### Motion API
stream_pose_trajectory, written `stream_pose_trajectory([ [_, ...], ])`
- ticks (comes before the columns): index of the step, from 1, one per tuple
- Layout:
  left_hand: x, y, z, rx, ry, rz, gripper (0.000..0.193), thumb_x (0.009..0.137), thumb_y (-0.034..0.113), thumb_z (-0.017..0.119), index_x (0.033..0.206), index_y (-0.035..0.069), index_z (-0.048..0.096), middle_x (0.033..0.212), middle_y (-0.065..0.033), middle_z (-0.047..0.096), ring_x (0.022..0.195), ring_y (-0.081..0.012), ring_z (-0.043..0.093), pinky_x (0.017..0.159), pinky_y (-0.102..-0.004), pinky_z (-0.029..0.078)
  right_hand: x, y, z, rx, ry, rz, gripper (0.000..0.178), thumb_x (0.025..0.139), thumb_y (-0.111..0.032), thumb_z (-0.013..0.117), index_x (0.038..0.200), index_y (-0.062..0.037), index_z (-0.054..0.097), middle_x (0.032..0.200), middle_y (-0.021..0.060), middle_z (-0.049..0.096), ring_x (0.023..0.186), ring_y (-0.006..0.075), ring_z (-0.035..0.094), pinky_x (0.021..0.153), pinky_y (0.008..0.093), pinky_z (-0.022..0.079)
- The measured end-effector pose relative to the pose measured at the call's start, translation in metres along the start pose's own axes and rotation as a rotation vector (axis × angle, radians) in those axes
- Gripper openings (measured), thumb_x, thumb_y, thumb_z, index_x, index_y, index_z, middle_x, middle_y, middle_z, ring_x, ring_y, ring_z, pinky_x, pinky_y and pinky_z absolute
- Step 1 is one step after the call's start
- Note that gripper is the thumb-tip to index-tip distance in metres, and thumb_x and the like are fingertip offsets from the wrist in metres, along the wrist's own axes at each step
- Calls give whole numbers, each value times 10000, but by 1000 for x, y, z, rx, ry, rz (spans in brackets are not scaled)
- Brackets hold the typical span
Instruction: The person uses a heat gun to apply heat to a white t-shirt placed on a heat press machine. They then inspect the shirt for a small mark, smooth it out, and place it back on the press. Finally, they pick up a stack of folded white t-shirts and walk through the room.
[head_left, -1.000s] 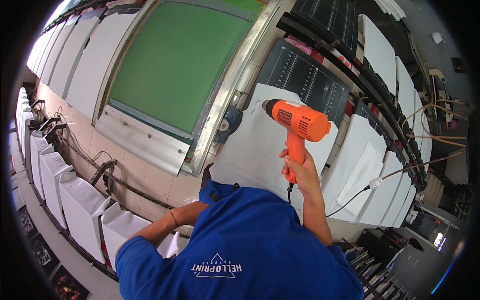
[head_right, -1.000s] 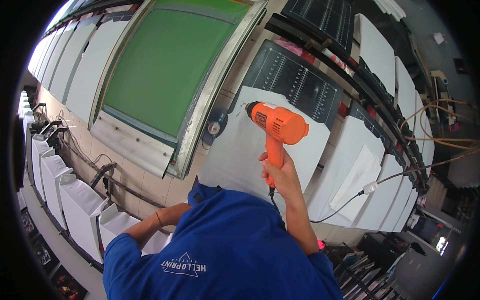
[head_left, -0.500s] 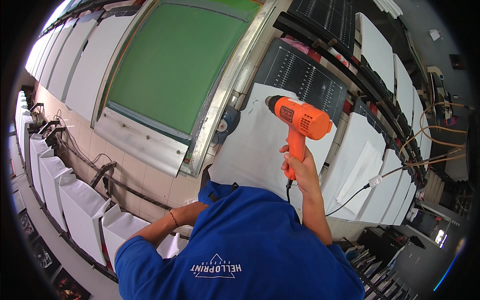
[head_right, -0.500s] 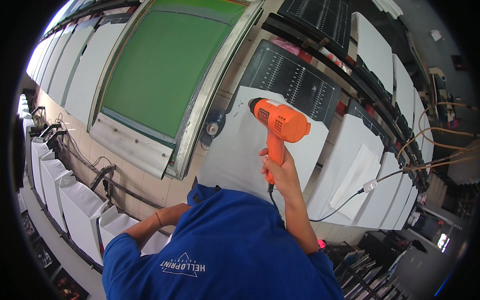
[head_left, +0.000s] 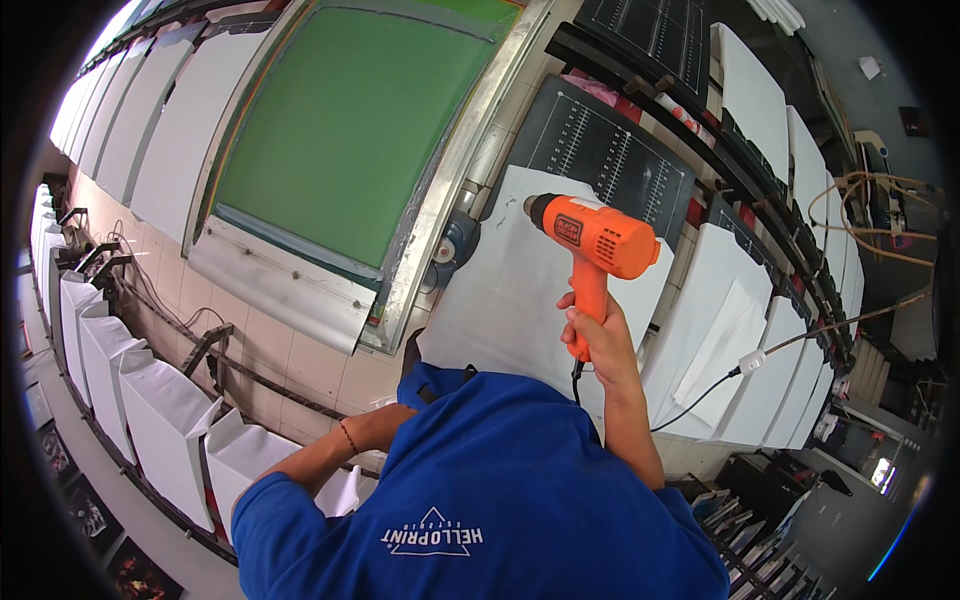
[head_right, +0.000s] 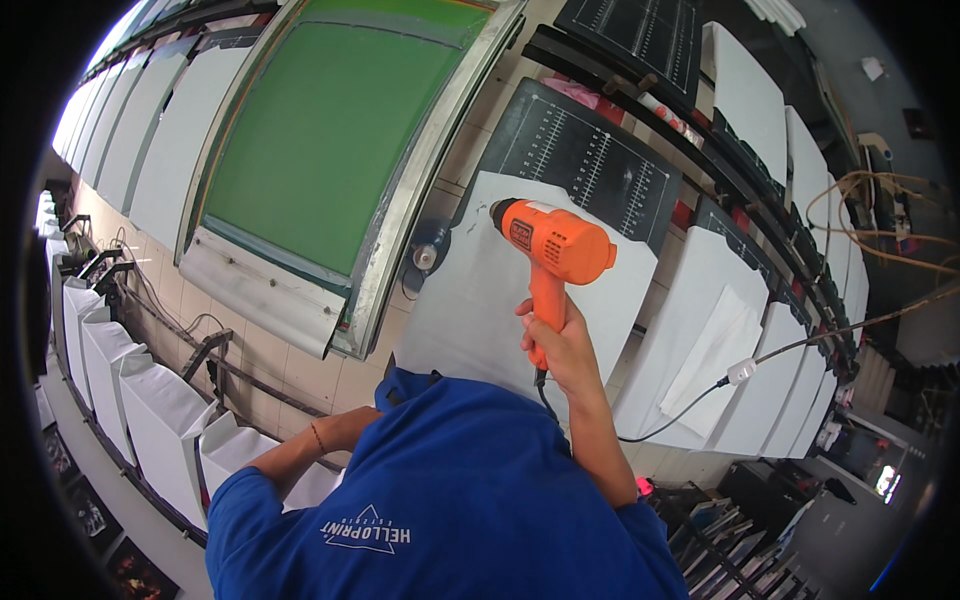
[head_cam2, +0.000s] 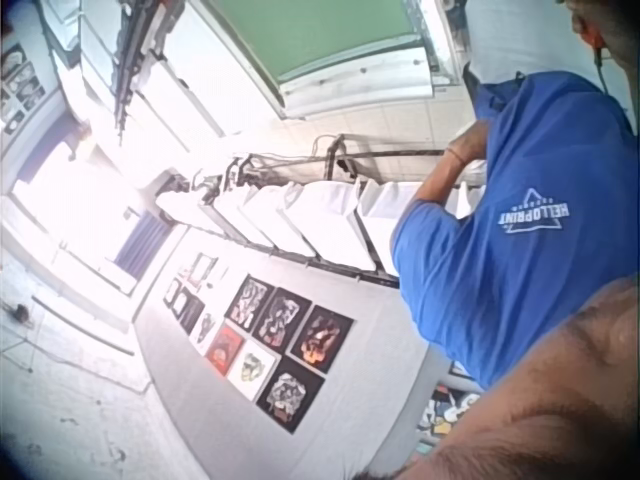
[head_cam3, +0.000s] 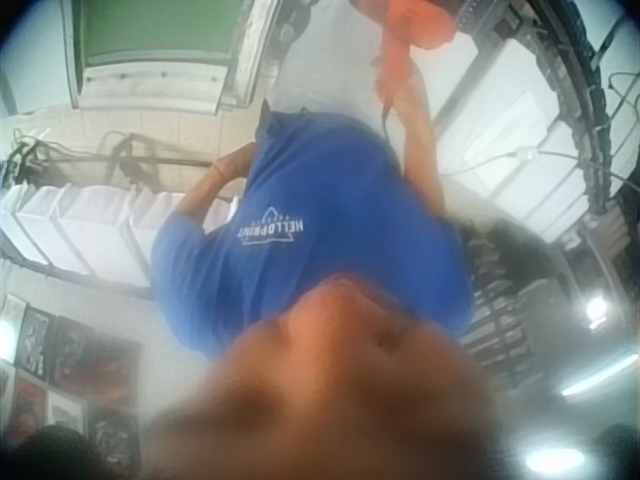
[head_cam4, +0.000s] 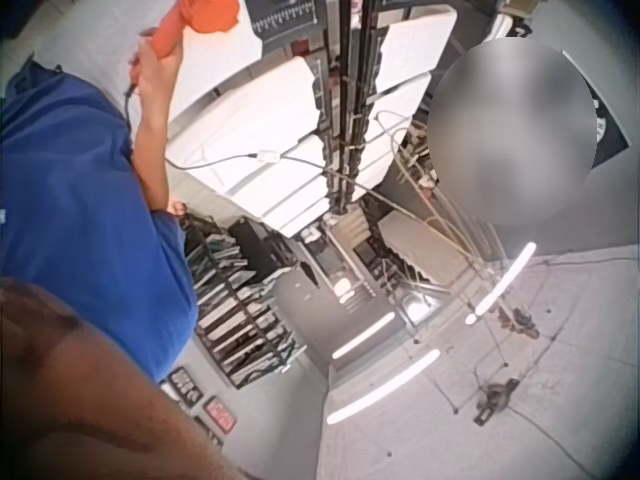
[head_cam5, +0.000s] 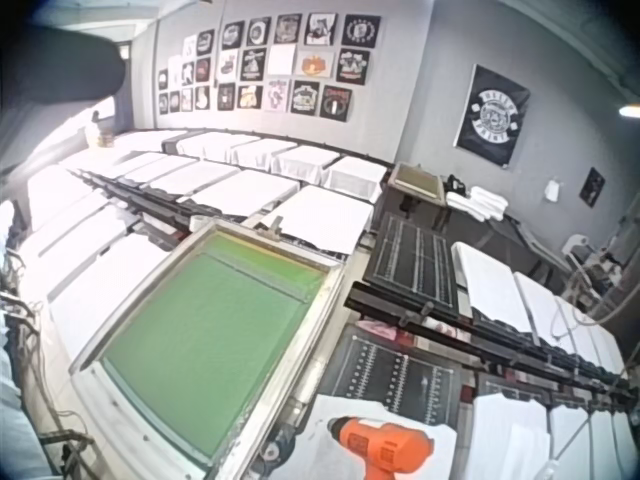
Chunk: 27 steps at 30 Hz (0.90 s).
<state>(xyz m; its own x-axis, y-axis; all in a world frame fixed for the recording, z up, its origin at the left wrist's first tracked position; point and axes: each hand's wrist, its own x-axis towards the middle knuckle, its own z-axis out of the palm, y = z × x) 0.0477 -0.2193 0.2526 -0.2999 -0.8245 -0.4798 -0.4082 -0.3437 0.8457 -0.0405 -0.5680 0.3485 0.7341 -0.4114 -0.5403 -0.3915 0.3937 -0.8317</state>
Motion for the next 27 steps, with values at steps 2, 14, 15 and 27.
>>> stream_pose_trajectory([
  [2,0,1,-1,-9,-5,-2,441,753,339,693,1086,61,605,1007,-219,663,938,-432,623,835,-486,501,0,0,0,3,-4,7,471,833,-109,593,1266,21,460,1010,97,577,615,102,565,552,256,479],
  [14,0,-3,3,-17,29,9,414,751,328,698,1051,57,610,962,-220,665,926,-432,623,819,-485,499,-4,3,3,-8,-42,42,441,842,-111,592,1251,7,477,987,88,584,592,90,555,591,266,501],
  [15,0,-3,4,-21,44,20,407,752,326,696,1045,57,611,958,-220,666,926,-433,623,815,-485,499,-6,2,3,-15,-51,49,436,842,-112,593,1247,4,480,985,86,584,589,89,554,598,269,504],
  [27,0,-5,3,24,9,-9,439,743,333,723,1065,63,595,959,-202,672,915,-427,626,786,-478,508,-17,11,2,-53,-98,121,421,851,-111,591,1242,-6,476,992,85,581,591,86,552,625,288,515],
])
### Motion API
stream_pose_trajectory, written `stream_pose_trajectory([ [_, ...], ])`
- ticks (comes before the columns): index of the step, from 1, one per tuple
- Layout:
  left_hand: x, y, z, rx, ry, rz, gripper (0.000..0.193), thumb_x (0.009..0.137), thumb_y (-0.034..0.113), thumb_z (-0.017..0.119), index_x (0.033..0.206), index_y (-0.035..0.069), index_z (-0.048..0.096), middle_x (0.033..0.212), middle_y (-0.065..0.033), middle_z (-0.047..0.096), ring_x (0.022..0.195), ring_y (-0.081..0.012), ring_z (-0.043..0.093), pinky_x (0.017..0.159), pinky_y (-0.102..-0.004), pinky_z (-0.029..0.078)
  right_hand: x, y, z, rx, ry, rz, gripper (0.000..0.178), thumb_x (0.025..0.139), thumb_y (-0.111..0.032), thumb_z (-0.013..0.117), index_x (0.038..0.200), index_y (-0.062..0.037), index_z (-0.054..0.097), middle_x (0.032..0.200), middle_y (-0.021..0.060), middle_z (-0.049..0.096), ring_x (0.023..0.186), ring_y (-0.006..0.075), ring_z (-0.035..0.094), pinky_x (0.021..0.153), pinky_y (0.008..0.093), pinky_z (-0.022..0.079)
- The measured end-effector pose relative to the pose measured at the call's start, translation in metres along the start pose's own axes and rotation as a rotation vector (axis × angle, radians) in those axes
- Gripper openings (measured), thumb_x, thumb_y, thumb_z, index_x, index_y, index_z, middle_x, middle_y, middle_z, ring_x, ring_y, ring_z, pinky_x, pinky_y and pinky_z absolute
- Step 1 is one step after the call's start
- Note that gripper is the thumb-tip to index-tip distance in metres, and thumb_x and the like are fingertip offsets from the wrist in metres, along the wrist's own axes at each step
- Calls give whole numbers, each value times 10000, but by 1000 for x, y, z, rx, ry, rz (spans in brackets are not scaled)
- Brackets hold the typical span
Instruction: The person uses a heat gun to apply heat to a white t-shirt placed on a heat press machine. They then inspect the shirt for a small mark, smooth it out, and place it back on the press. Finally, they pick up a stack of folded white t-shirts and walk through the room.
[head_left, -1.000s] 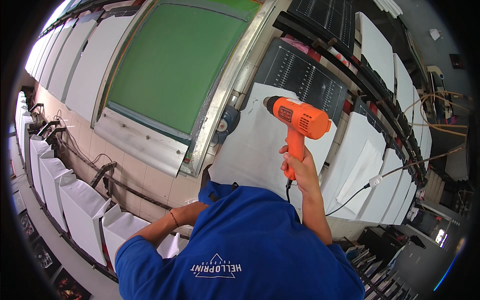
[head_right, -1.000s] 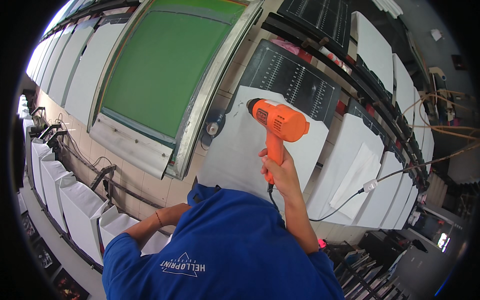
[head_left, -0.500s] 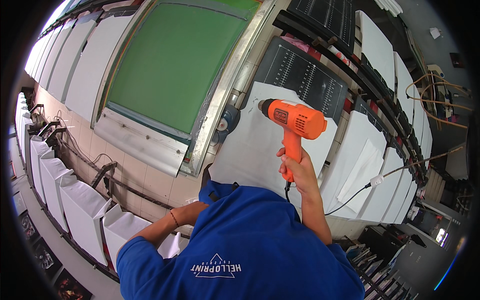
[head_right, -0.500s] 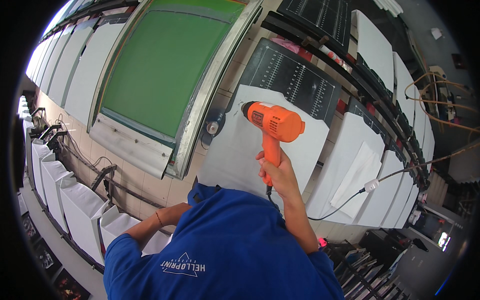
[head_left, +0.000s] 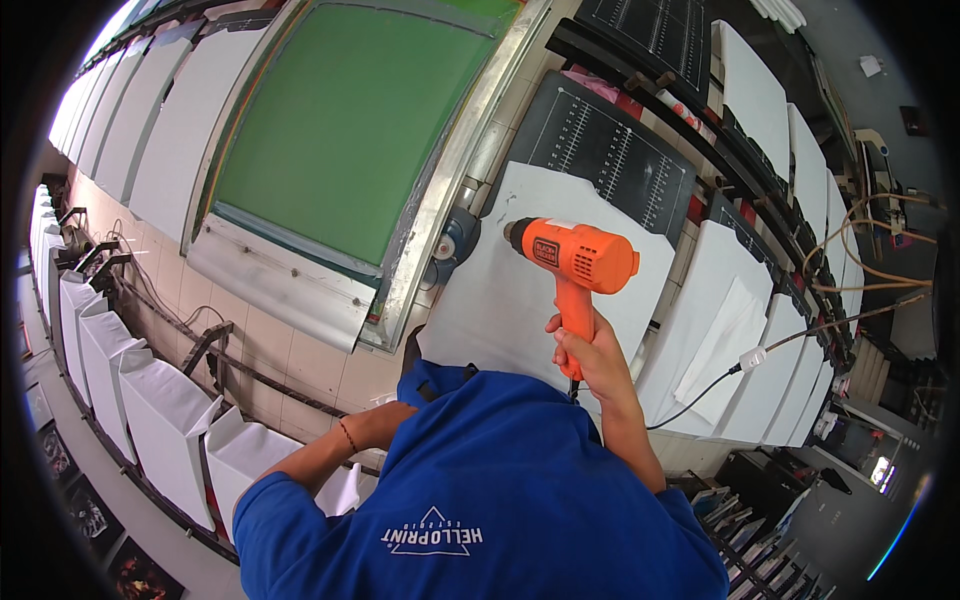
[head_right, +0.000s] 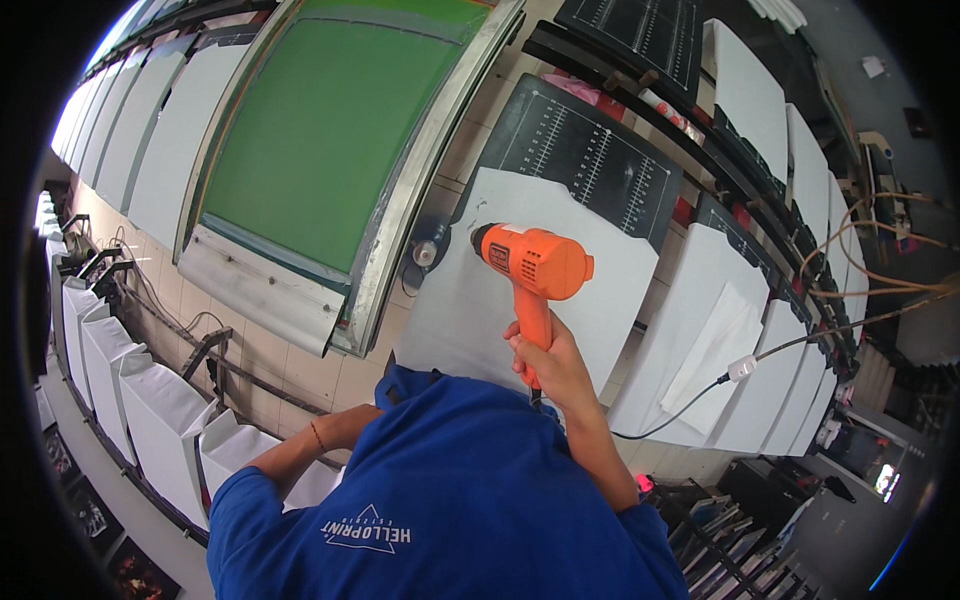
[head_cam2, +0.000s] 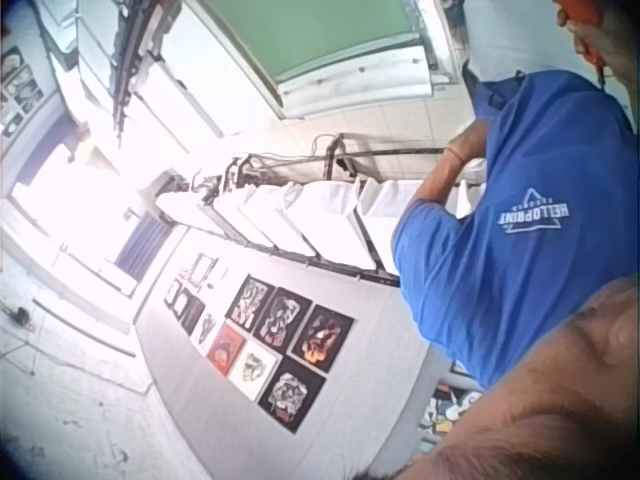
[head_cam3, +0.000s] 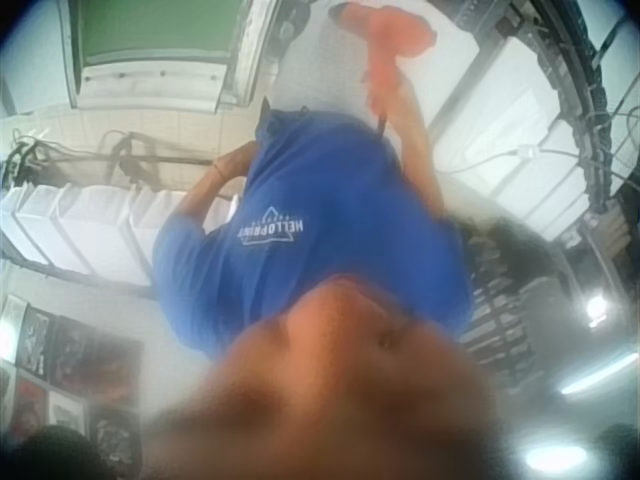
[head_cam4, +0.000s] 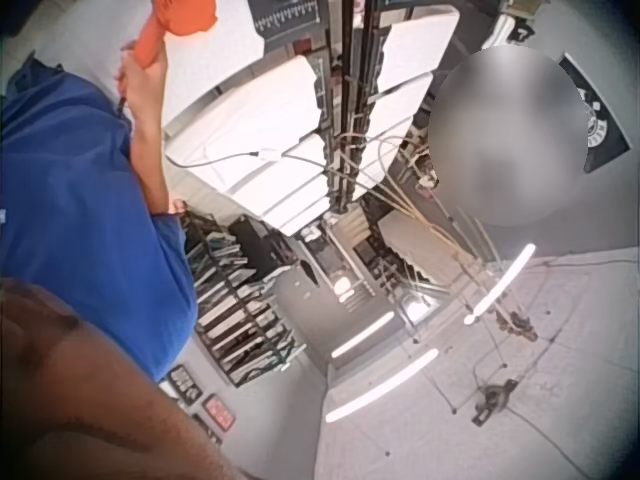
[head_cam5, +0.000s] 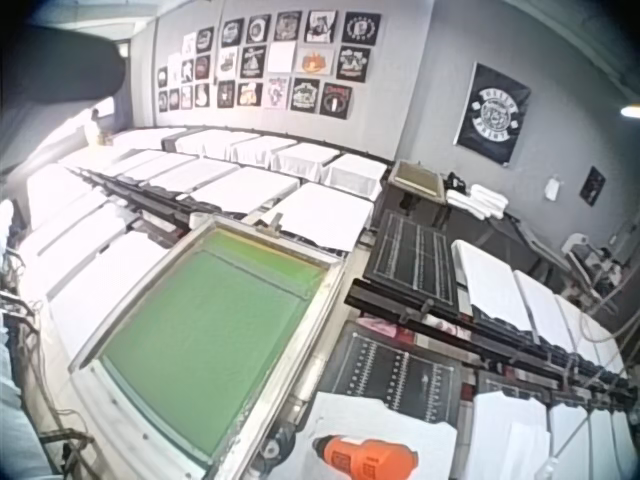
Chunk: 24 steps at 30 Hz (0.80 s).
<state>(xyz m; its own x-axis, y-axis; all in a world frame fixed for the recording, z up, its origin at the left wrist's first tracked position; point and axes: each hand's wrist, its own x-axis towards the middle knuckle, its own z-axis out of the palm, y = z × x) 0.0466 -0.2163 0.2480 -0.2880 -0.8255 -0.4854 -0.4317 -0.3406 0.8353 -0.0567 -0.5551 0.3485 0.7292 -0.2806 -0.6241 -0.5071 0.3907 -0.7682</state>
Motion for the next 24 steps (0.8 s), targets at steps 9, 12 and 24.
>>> stream_pose_trajectory([
  [9,0,-1,2,-24,34,32,452,746,349,723,1075,65,594,977,-201,674,918,-427,629,801,-477,512,-1,-1,2,4,2,-22,417,855,-109,587,1242,-6,473,995,85,575,590,87,549,627,284,512],
  [12,0,4,-3,-32,-12,-7,410,750,322,701,1058,65,619,996,-210,666,947,-429,618,835,-484,496,-1,-2,3,1,7,-21,412,854,-109,587,1237,-7,473,998,85,572,590,87,548,626,284,511],
  [24,0,-3,4,-14,19,29,474,740,333,710,1114,68,591,1007,-214,659,941,-434,621,838,-482,498,11,-3,-4,-23,43,-92,425,843,-104,588,1236,8,473,991,89,578,598,92,556,593,269,500],
])
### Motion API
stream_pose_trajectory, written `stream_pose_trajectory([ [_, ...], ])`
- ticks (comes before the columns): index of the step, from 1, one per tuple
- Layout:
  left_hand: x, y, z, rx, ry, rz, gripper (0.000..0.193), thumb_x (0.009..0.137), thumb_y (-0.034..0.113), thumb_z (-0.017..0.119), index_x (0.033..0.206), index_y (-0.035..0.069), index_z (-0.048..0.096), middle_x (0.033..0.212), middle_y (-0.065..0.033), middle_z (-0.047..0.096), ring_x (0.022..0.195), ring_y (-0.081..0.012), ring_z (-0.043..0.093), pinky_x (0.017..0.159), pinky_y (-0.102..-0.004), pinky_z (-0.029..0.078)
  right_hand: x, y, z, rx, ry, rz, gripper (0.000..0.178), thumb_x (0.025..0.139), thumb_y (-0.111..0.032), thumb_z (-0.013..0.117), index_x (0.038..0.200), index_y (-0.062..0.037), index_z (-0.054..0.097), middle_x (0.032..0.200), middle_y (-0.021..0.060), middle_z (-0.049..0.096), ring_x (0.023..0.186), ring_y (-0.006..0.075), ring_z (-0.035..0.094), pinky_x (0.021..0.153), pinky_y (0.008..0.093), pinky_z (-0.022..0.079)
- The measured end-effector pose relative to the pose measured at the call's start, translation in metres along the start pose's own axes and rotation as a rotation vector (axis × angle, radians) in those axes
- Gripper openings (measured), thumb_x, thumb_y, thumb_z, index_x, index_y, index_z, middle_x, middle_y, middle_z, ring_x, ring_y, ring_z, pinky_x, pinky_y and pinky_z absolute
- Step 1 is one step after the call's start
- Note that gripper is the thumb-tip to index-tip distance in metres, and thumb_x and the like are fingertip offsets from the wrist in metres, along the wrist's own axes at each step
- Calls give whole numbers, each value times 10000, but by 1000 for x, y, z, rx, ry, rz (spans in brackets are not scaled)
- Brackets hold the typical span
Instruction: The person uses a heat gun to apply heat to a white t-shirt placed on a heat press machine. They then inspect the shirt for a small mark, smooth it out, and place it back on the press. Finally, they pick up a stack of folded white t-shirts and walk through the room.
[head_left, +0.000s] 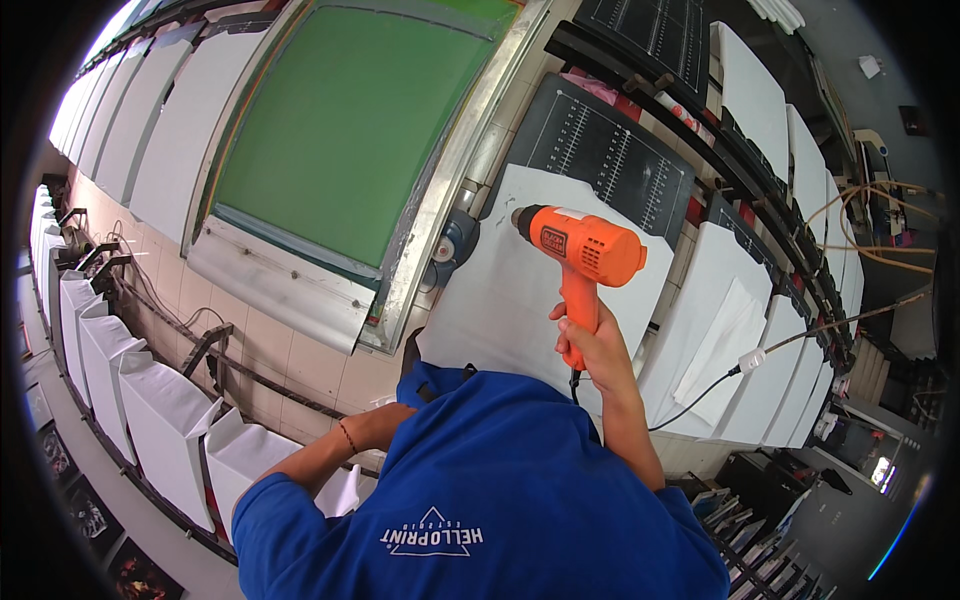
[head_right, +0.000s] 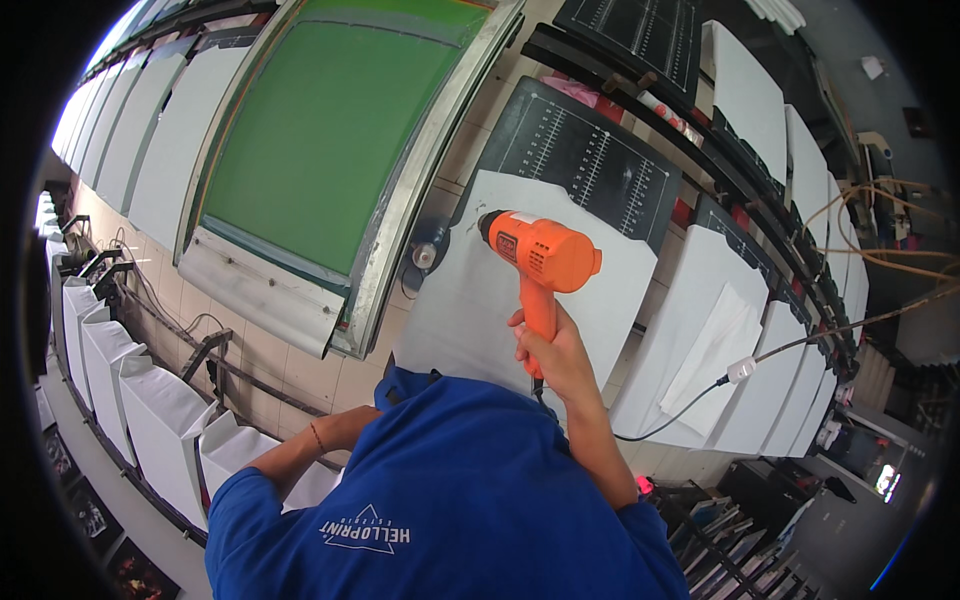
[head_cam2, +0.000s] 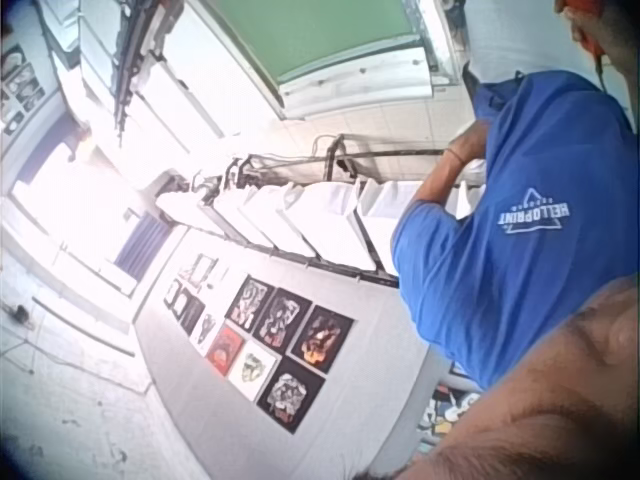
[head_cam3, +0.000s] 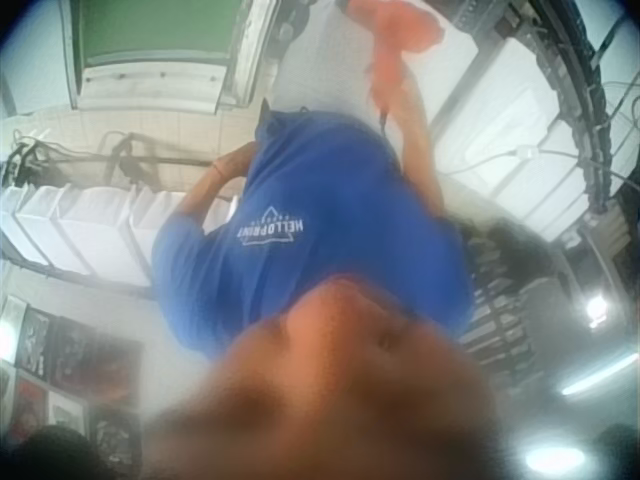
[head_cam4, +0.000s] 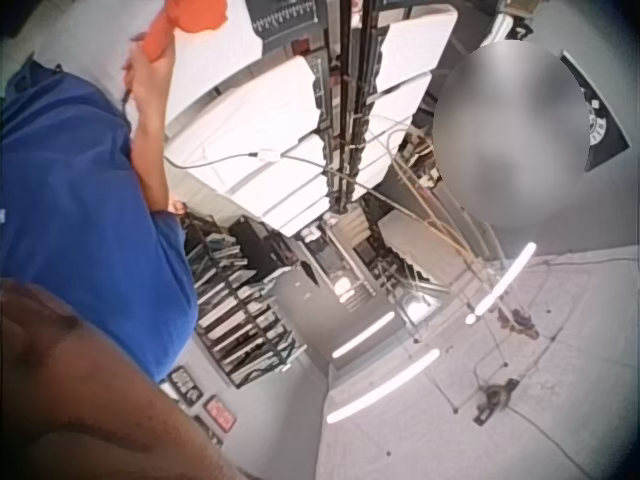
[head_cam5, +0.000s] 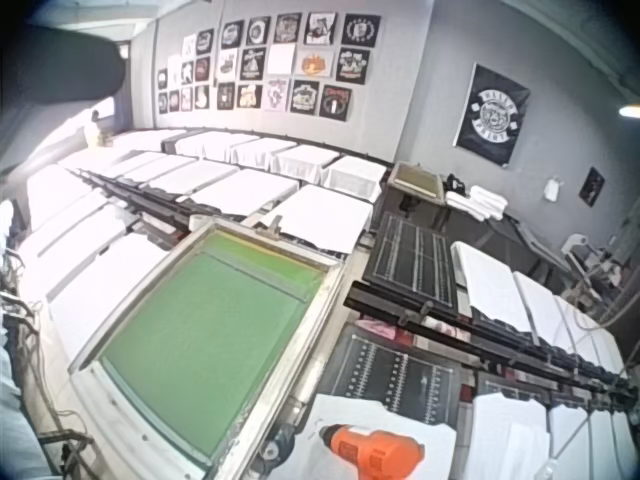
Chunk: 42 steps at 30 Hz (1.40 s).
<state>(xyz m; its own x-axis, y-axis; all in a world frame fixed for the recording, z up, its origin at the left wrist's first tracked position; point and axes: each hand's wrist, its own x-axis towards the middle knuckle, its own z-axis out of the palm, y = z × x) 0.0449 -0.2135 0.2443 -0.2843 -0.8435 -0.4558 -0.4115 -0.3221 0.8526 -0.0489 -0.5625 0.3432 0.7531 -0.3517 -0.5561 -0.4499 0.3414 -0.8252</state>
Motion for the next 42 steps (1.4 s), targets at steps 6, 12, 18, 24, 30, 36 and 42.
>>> stream_pose_trajectory([
  [6,1,1,-1,-10,-10,-2,431,751,329,696,1081,66,609,1007,-220,663,936,-436,623,836,-489,499,7,-10,2,53,29,-31,440,836,-110,586,1242,15,472,1012,99,576,606,100,565,564,263,486],
  [12,0,6,-4,-33,5,-17,416,756,323,689,1073,64,612,1004,-220,665,933,-439,623,833,-493,500,14,-7,-3,61,33,-51,456,834,-129,594,1249,13,468,1020,102,574,619,104,567,569,260,480],
  [18,0,7,-6,-28,-20,-35,423,761,324,688,1080,58,602,996,-220,661,934,-433,621,830,-485,496,17,-8,-3,67,55,-56,462,835,-142,603,1248,14,465,1025,103,574,639,114,569,579,261,474],
  [24,0,-2,3,-11,-3,-13,451,757,323,694,1100,51,586,987,-214,653,929,-421,617,831,-464,490,17,-12,-1,54,67,-75,465,838,-148,607,1249,17,463,1030,105,575,642,117,570,579,263,472],
  [30,0,8,-6,-29,-30,-41,420,754,321,693,1062,50,601,974,-217,657,932,-422,617,834,-468,490,18,-11,-1,91,75,-76,392,842,-80,577,1204,25,470,1027,102,570,651,113,560,561,253,468],
  [36,0,4,0,-34,31,-18,384,755,314,688,1024,48,619,940,-217,664,904,-429,623,818,-479,498,17,-10,-3,73,53,-76,464,852,-134,605,1267,13,459,1045,108,577,628,105,574,570,252,482],
  [42,0,1,2,-26,39,-24,357,753,313,687,981,44,631,930,-218,663,895,-427,625,805,-483,498,13,-8,-6,90,22,-3,454,844,-112,590,1264,6,465,1033,105,581,605,93,567,588,257,503],
])
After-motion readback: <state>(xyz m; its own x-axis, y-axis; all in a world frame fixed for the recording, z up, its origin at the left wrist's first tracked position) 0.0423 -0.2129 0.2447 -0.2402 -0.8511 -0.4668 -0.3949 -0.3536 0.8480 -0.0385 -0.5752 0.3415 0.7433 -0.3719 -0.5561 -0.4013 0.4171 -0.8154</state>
